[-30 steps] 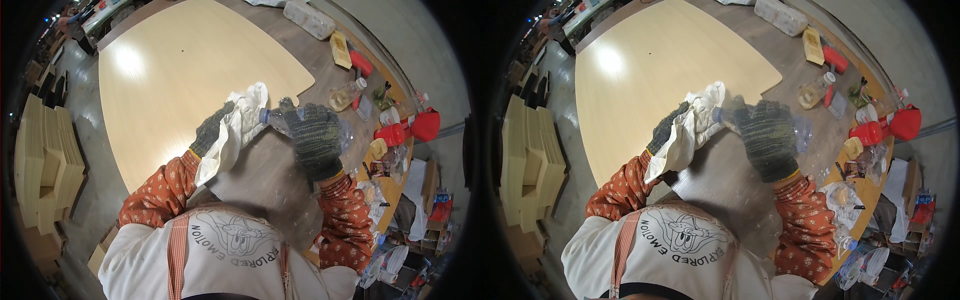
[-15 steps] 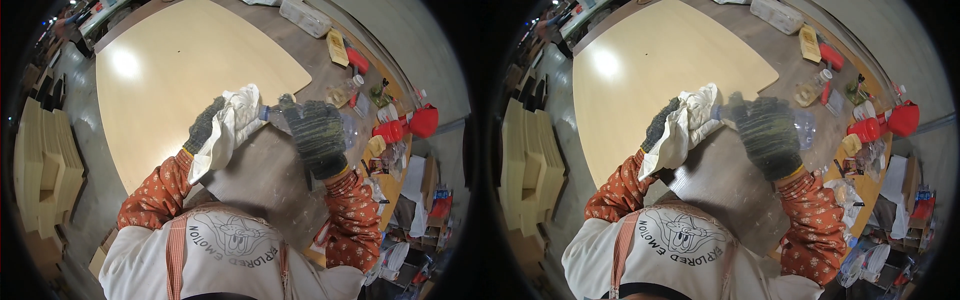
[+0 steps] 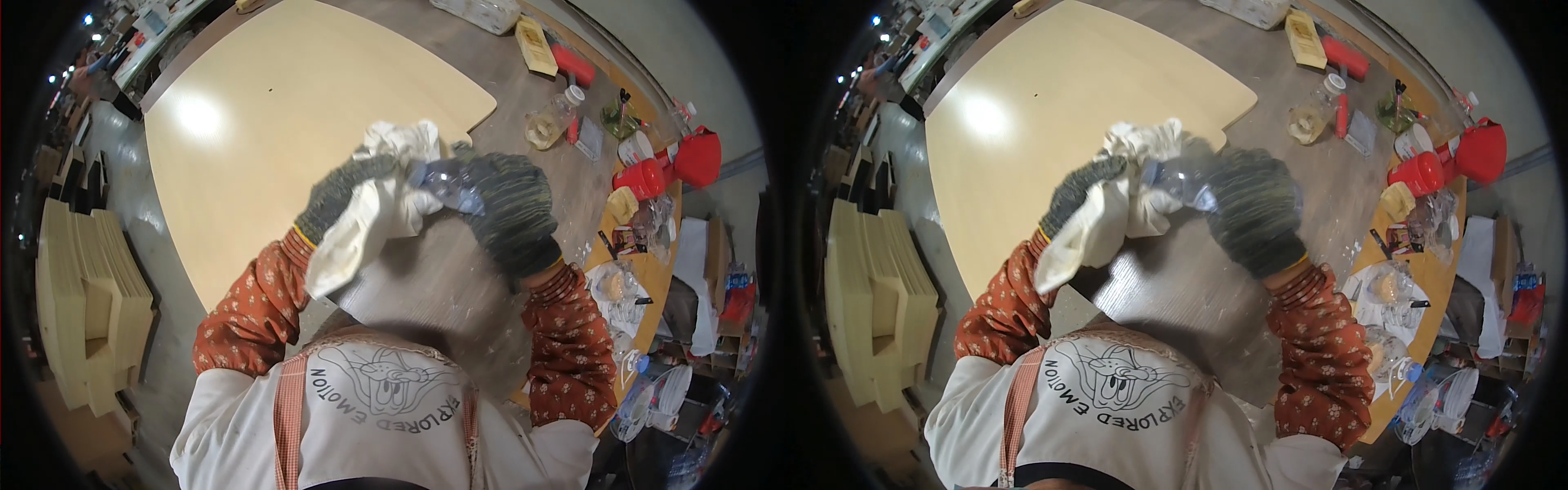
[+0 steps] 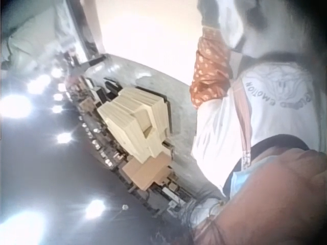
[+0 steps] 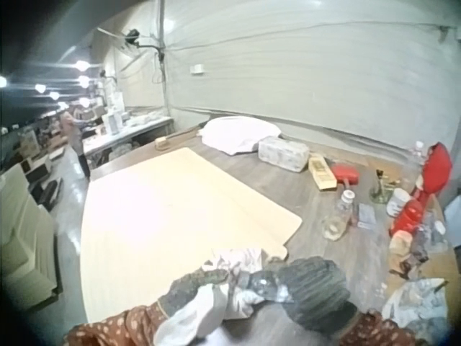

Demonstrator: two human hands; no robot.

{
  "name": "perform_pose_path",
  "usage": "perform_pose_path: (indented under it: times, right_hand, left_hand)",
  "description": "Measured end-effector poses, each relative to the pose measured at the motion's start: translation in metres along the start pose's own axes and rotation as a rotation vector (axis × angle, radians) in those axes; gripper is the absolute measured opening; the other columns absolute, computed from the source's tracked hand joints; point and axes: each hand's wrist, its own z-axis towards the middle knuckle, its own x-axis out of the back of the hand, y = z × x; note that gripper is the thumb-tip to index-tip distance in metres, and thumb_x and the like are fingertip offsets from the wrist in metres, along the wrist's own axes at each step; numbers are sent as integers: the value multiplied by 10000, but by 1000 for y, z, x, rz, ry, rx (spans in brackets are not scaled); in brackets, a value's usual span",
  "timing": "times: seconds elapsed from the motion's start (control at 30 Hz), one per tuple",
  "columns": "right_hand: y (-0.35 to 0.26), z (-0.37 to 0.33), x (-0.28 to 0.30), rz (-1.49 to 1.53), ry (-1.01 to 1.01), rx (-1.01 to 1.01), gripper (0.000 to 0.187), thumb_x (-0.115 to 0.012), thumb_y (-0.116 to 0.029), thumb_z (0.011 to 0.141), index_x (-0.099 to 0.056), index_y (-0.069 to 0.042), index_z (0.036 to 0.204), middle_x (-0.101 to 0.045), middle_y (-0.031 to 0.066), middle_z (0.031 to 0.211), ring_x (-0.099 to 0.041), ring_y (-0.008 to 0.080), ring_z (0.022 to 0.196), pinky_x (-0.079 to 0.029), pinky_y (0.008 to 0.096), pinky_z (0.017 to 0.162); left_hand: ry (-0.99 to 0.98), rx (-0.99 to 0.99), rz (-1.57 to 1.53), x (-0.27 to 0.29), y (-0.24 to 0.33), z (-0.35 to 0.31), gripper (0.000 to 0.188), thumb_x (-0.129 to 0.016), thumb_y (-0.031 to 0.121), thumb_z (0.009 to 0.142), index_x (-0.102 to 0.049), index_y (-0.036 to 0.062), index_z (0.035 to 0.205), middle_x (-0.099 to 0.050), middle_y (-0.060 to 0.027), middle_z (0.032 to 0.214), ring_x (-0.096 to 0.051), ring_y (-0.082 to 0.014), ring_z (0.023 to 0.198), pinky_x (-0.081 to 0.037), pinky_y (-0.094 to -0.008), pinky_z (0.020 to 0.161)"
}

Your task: The person wipes a wooden board with a cloth, rubs the surface with a yellow block, and marks a line along one edge with a pen.

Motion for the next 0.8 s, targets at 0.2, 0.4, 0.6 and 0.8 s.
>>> perform_pose_path:
  times: [0.2,0.4,0.6,0.8]
  right_hand:
    - [50,-22,1,-185,163,-26,369,-677,-162,723,-603,-65,1072,-608,91,1082,-583,296,950,-473,382,836]
    - [72,-71,3,-40,352,-592,472,-682,-230,753,-520,-53,1160,-570,114,1143,-561,293,1010,-456,373,877]
    - [61,-91,-12,142,325,-969,587,-687,-298,784,-437,-42,1249,-532,136,1203,-540,291,1071,-439,363,917]
    - [68,-86,-26,242,399,-1061,710,-710,-350,786,-369,-31,1321,-506,152,1248,-518,288,1126,-419,368,955]
  left_hand:
    - [197,-80,696,4,65,51,532,-627,-4,828,-439,53,1323,-549,-84,1226,-529,-166,1100,-447,-321,949]
    - [-265,-422,1821,18,16,112,541,-670,54,792,-498,145,1296,-543,-95,1256,-525,-226,1125,-453,-352,955]
    - [-564,-397,2370,12,-16,89,453,-608,189,787,-554,145,1235,-521,-127,1284,-503,-312,1150,-425,-407,955]
    - [-598,-284,2577,14,18,-24,456,-580,231,821,-544,100,1257,-500,-121,1326,-486,-310,1191,-390,-422,991]
